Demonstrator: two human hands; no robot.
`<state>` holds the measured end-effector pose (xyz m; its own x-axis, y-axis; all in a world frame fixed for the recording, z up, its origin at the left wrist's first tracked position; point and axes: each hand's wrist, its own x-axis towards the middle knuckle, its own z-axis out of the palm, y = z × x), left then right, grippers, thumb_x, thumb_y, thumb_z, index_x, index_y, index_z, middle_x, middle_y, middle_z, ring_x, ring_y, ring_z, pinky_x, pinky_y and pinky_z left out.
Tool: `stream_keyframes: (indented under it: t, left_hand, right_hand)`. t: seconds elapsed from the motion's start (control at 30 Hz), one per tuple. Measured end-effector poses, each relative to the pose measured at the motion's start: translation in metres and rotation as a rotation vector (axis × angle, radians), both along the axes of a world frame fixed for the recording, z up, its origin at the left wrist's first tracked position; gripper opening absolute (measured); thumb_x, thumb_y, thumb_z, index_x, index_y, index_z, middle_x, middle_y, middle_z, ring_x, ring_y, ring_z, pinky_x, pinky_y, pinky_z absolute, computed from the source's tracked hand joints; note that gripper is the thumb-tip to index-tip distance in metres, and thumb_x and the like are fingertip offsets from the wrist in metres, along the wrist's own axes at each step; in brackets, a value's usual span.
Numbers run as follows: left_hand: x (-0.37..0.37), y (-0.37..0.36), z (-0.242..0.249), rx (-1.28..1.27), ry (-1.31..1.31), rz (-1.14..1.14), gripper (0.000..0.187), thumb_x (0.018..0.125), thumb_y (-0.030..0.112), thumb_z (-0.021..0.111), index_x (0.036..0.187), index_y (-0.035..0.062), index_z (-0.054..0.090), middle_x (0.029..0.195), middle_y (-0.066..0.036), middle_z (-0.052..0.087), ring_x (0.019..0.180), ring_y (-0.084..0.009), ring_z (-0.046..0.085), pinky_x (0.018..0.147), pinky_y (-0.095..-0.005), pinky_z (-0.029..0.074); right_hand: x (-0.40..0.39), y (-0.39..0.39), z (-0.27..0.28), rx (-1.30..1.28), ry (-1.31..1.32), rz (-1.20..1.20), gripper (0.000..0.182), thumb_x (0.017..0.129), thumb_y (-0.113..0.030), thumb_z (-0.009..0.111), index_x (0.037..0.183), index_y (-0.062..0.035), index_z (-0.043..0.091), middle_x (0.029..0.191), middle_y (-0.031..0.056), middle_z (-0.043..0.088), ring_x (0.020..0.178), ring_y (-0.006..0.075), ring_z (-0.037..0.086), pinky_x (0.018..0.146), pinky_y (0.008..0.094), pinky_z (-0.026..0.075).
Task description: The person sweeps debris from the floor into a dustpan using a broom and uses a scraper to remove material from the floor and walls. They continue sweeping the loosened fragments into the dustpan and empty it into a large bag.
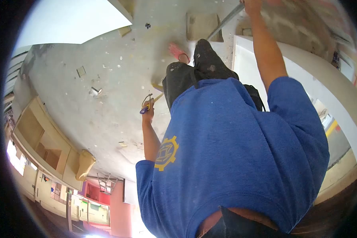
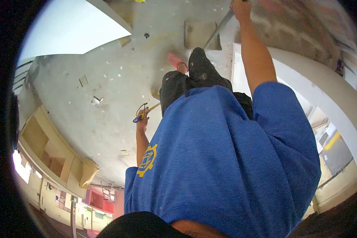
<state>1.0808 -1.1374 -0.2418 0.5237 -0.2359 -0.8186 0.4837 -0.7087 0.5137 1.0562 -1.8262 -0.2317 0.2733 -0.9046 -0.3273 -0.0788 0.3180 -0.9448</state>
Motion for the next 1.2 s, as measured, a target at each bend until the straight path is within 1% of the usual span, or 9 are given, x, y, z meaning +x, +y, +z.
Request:
stream_keyframes:
  t: [0.23,0.3,0.4,0.6,0.7,0.8,1.03,1.1,1.2]
  left_hand:
    - [0.014,-0.005,0.016,0.050,0.141,0.091,0.033,0.084,0.041,0.054,0.097,0.0113,0.057,0.096,-0.002,0.054,0.098,-0.0141,0.047,0.083,-0.0363,0.040]
    - [0.010,-0.009,0.017,0.064,0.078,0.088,0.030,0.084,0.039,0.055,0.090,0.0096,0.057,0.086,-0.001,0.053,0.084,-0.0124,0.048,0.072,-0.0322,0.041]
    - [0.004,-0.027,0.009,0.074,0.010,0.066,0.027,0.084,0.035,0.057,0.081,0.0082,0.057,0.071,0.001,0.050,0.066,-0.0088,0.046,0.058,-0.0253,0.040]
    - [-0.006,-0.081,-0.001,0.084,-0.140,-0.062,0.030,0.084,0.035,0.057,0.074,0.0068,0.056,0.063,0.001,0.046,0.058,-0.0082,0.041,0.053,-0.0247,0.036]
    - [-0.015,-0.125,0.014,0.150,-0.124,-0.067,0.029,0.084,0.035,0.057,0.075,0.0074,0.055,0.062,0.001,0.045,0.056,-0.0078,0.041,0.051,-0.0242,0.035]
    - [-0.028,-0.178,0.047,0.239,-0.068,-0.007,0.029,0.084,0.038,0.057,0.080,0.0090,0.055,0.065,0.002,0.044,0.056,-0.0073,0.041,0.047,-0.0236,0.035]
    - [-0.050,-0.280,0.086,0.230,-0.007,-0.057,0.032,0.083,0.041,0.057,0.086,0.0099,0.057,0.079,0.000,0.052,0.072,-0.0093,0.048,0.062,-0.0260,0.043]
    - [-0.056,-0.286,0.090,0.195,0.046,-0.068,0.031,0.083,0.039,0.057,0.093,0.0102,0.058,0.087,-0.001,0.054,0.082,-0.0106,0.050,0.071,-0.0286,0.044]
    - [-0.062,-0.321,0.115,0.196,0.071,-0.052,0.030,0.084,0.037,0.057,0.097,0.0104,0.058,0.088,-0.001,0.055,0.084,-0.0109,0.050,0.074,-0.0298,0.044]
  right_hand:
    - [0.055,-0.035,0.043,-0.221,0.077,0.039,0.018,0.076,-0.011,0.056,0.060,-0.0098,0.049,0.053,0.0021,0.046,0.043,0.0127,0.042,0.040,0.0287,0.033]
    - [0.034,-0.068,0.044,-0.281,0.081,0.098,0.017,0.077,-0.011,0.055,0.061,-0.0094,0.050,0.055,0.0036,0.047,0.047,0.0134,0.045,0.044,0.0290,0.036]
    - [-0.006,-0.090,0.081,-0.145,-0.379,0.225,0.015,0.079,-0.010,0.053,0.065,-0.0074,0.051,0.060,0.0053,0.049,0.054,0.0136,0.047,0.049,0.0293,0.038]
    - [-0.082,-0.150,0.168,-0.834,0.553,0.386,0.020,0.084,-0.015,0.048,0.065,-0.0092,0.048,0.060,0.0030,0.047,0.053,0.0126,0.043,0.047,0.0284,0.034]
    - [-0.135,-0.218,0.187,-0.280,0.077,-0.023,0.022,0.086,-0.020,0.047,0.065,-0.0130,0.047,0.059,0.0008,0.044,0.051,0.0108,0.040,0.047,0.0276,0.035]
    - [-0.189,-0.301,0.182,-0.194,0.020,-0.317,0.023,0.086,-0.025,0.047,0.064,-0.0156,0.046,0.058,-0.0004,0.043,0.050,0.0090,0.039,0.047,0.0270,0.034]
    - [-0.267,-0.434,0.146,-0.291,0.151,-0.013,0.019,0.081,-0.027,0.054,0.076,-0.0086,0.056,0.065,0.0006,0.049,0.055,0.0123,0.043,0.050,0.0270,0.038]
    - [-0.264,-0.458,0.124,-0.305,0.052,0.098,0.022,0.080,-0.025,0.056,0.085,-0.0043,0.059,0.070,0.0009,0.052,0.059,0.0130,0.045,0.052,0.0266,0.039]
    - [-0.196,-0.424,0.144,-0.281,0.326,0.018,0.025,0.078,-0.021,0.059,0.096,-0.0034,0.060,0.076,0.0012,0.054,0.065,0.0126,0.047,0.055,0.0256,0.040]
